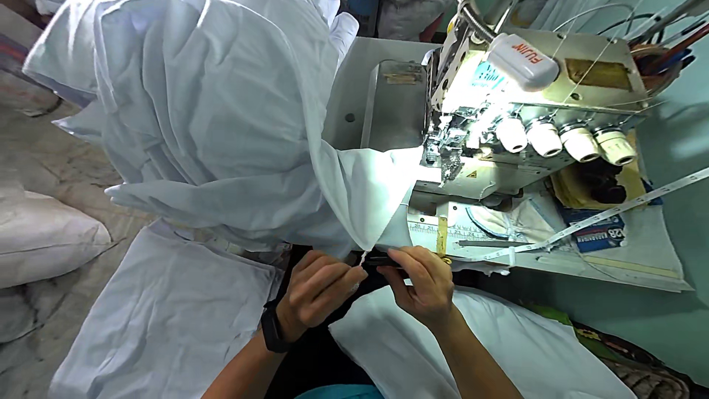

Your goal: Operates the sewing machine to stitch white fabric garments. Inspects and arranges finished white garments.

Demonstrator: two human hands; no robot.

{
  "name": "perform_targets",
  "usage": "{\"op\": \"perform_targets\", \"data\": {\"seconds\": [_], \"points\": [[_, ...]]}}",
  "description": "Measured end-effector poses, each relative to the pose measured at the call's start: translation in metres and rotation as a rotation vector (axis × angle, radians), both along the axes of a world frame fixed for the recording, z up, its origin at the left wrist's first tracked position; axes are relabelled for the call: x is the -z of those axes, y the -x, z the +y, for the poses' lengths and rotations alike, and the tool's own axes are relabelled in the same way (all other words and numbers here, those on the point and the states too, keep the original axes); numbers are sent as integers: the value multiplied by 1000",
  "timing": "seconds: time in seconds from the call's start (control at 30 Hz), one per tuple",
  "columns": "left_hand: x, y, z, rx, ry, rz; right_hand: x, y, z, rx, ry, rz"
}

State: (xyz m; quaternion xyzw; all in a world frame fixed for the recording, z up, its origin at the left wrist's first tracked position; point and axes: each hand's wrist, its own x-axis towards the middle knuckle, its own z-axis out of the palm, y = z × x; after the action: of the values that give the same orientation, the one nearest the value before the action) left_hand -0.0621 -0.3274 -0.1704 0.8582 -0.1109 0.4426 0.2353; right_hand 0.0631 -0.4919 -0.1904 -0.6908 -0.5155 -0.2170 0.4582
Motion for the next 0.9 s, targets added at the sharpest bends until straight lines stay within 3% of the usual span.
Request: {"op": "perform_targets", "data": {"seconds": [0.1, 0.17, 0.27, 0.33, 0.4, 0.47, 0.57, 0.67, 0.7, 0.77, 0.83, 0.9], "points": [[0, 6, -7, 81, 21, 45, -6, 6, 12, -40, -23, -7], [0, 11, 0, 22, 13, 129, -18, 6, 13, -86, -29, 93], [-6, 32, 53, -442, 37, 351, -34, -11, -2, -62, 50, 344], [-17, 47, 108, -710, 143, 595, -22, -27, -14, 34, 103, 494], [-30, 58, 150, -823, 247, 711, -1, -35, -22, 156, 278, 538], [-62, 61, 170, -840, 256, 660, 17, -32, -20, 214, 446, 473], [-109, 29, 201, -850, 333, 428, 32, -26, -9, 181, 386, 427], [-129, -35, 239, -755, 111, 291, 14, -28, 1, -39, 197, 895], [-141, -52, 220, -704, 51, 315, 3, -29, 5, -108, 106, 1114], [-150, -73, 139, -529, -64, 345, -13, -36, 8, -199, -41, 1418], [-112, -77, 57, -284, -129, 299, -15, -43, 5, -247, -127, 1541], [-67, -86, 11, -116, -113, 487, -14, -50, 3, -245, -159, 1537]]}}
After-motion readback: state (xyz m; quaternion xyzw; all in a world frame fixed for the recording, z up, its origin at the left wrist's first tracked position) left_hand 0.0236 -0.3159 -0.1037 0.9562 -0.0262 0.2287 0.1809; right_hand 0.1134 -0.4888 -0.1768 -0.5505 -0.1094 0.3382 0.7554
